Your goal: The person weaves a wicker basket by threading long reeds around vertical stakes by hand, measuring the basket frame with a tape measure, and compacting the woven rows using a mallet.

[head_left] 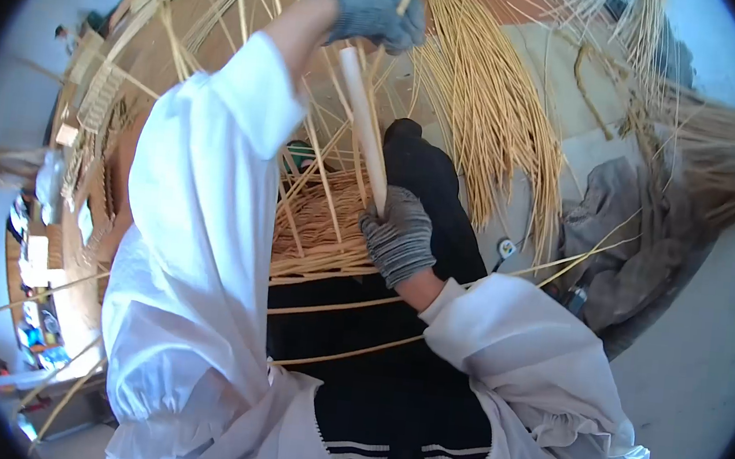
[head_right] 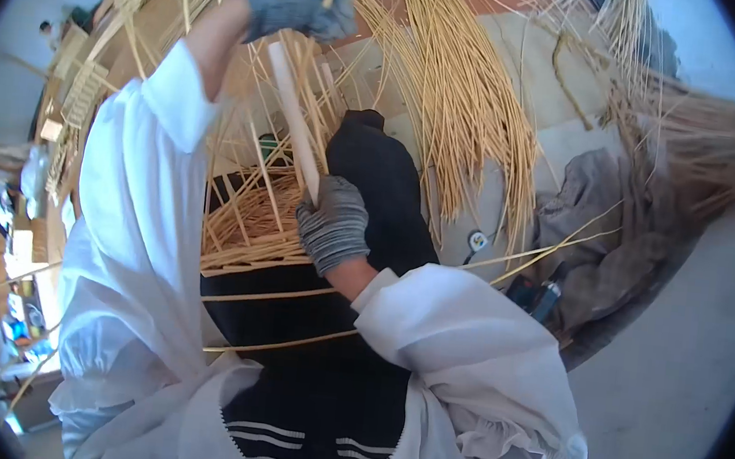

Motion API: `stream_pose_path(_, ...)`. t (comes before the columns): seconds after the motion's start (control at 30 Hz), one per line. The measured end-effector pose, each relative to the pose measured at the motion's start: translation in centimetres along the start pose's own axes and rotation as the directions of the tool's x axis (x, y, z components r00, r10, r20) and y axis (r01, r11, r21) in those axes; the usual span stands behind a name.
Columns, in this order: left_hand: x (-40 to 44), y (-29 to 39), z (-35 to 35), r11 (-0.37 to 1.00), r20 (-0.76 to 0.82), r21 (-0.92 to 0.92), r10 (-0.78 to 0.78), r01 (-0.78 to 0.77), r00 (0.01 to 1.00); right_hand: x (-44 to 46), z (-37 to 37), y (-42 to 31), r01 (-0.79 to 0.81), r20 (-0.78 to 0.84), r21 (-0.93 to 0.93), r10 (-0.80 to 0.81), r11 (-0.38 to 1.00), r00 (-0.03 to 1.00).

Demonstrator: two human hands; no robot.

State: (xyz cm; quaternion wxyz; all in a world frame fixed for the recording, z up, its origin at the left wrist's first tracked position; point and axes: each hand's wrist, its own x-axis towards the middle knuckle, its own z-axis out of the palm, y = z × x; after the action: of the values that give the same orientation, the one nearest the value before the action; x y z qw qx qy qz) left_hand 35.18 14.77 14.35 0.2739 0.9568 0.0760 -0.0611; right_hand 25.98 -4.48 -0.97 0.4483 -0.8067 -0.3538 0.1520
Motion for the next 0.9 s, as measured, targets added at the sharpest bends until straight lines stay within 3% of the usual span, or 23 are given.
stream_pose_path(0.03, 2.7, 1.5, 0.6, 0.926, 0.176, 0.377, -0.060, -0.011, 0.983, 0.1, 0.4, 0.0, 0.024, -0.090, 0.001, -0.024, 1.000, 0.996)
stream_pose_path(0.07, 6.7, 1.6, 3.1, 0.925, 0.207, 0.379, -0.061, -0.023, 0.977, -0.3, 0.8, 0.2, 0.038, -0.169, -0.006, -0.039, 0.999, 0.985)
stream_pose_path(0.1, 11.4, 0.4, 6.8, 0.510, 0.534, 0.710, 0.060, -0.486, 0.843, 0.0, 0.8, -0.1, 0.019, -0.129, -0.022, -0.022, 1.000, 0.991)
stream_pose_path(0.13, 14.2, 0.2, 10.4, -0.114, 0.794, 0.598, -0.046, -0.793, 0.606, 0.4, 2.2, 0.8, 0.004, -0.130, -0.010, -0.005, 1.000, 0.992)
stream_pose_path(0.17, 16.1, 1.0, 14.8, 0.527, 0.683, 0.627, -0.018, -0.573, 0.731, 0.6, 4.6, 2.2, -0.200, -0.021, 0.582, 0.261, 0.788, 0.965)
stream_pose_path(0.2, 17.0, 1.6, 17.8, 0.933, 0.560, 0.344, -0.110, -0.110, 0.821, 0.8, 6.4, 2.6, -0.322, 0.210, 0.917, 0.399, 0.237, 0.893)
stream_pose_path(0.23, 14.1, 5.2, 17.0, 0.883, 0.449, 0.460, -0.141, -0.093, 0.882, 1.1, 7.5, 0.4, -0.053, -0.340, 0.764, 0.471, 0.643, 0.814)
stream_pose_path(0.27, 10.6, 9.4, 15.9, 0.820, 0.321, 0.570, -0.161, -0.055, 0.933, 1.0, 6.6, 1.5, -0.053, -0.334, 0.769, 0.471, 0.637, 0.817)
stream_pose_path(0.3, 7.3, 9.6, 14.4, 0.903, 0.144, 0.405, 0.088, -0.140, 0.986, 0.2, 4.8, 3.6, -0.016, -0.302, 0.592, 0.240, 0.806, 0.923)
stream_pose_path(0.33, 3.3, 8.0, 12.5, 0.930, -0.085, 0.255, 0.294, -0.264, 0.952, -0.4, 3.4, 5.4, 0.079, -0.206, 0.394, 0.005, 0.916, 0.979)
stream_pose_path(0.37, -1.3, 6.9, 11.9, 0.889, -0.473, 0.216, 0.458, -0.405, 0.753, 0.3, -3.8, 1.3, 0.188, 0.208, -0.299, -0.128, 0.936, 0.970)
stream_pose_path(0.4, -6.9, 7.5, 9.6, 0.932, -0.503, 0.139, 0.357, -0.334, 0.787, 0.4, -5.1, 2.2, 0.302, 0.220, -0.166, -0.264, 0.939, 0.939)
stream_pose_path(0.43, -11.4, 6.0, 11.0, 0.961, -0.462, 0.251, 0.222, -0.113, 0.859, 0.6, -6.8, 2.2, 0.312, 0.331, -0.171, -0.244, 0.934, 0.911)
stream_pose_path(0.47, -15.5, 3.3, 13.6, 0.976, -0.446, 0.203, 0.162, -0.077, 0.880, 0.9, -8.0, 2.2, 0.321, 0.434, -0.177, -0.219, 0.930, 0.874)
stream_pose_path(0.53, -19.2, 2.6, 18.4, 0.994, -0.553, 0.047, 0.108, -0.098, 0.826, 0.6, -6.1, 5.2, 0.354, 0.323, -0.180, -0.284, 0.918, 0.903)
stream_pose_path(0.57, -19.9, 2.2, 19.9, 0.995, -0.548, 0.041, 0.099, -0.091, 0.830, 0.2, -5.2, 6.0, 0.393, 0.226, -0.194, -0.349, 0.899, 0.910)
stream_pose_path(0.6, -20.3, 1.9, 21.2, 0.992, -0.521, 0.093, 0.121, -0.084, 0.845, 0.0, -5.4, 5.8, 0.398, 0.237, -0.193, -0.351, 0.897, 0.906)
stream_pose_path(0.67, -20.5, 1.1, 22.4, 0.984, -0.506, 0.154, 0.160, -0.094, 0.848, 0.3, -6.3, 5.0, 0.571, 0.366, -0.285, -0.464, 0.770, 0.807)
stream_pose_path(0.73, -20.4, 0.4, 22.6, 0.945, -0.501, 0.318, 0.236, -0.076, 0.833, -0.4, -5.1, 4.8, 0.544, 0.345, -0.330, -0.438, 0.772, 0.830)
stream_pose_path(0.8, -20.4, 0.3, 22.3, 0.948, -0.501, 0.312, 0.226, -0.069, 0.835, -0.5, -3.8, 5.1, 0.514, 0.327, -0.374, -0.409, 0.772, 0.852)
stream_pose_path(0.9, -20.3, 0.5, 22.0, 0.961, -0.549, 0.269, 0.209, -0.066, 0.809, 0.0, -2.8, 5.2, 0.554, 0.264, -0.493, -0.491, 0.671, 0.830)
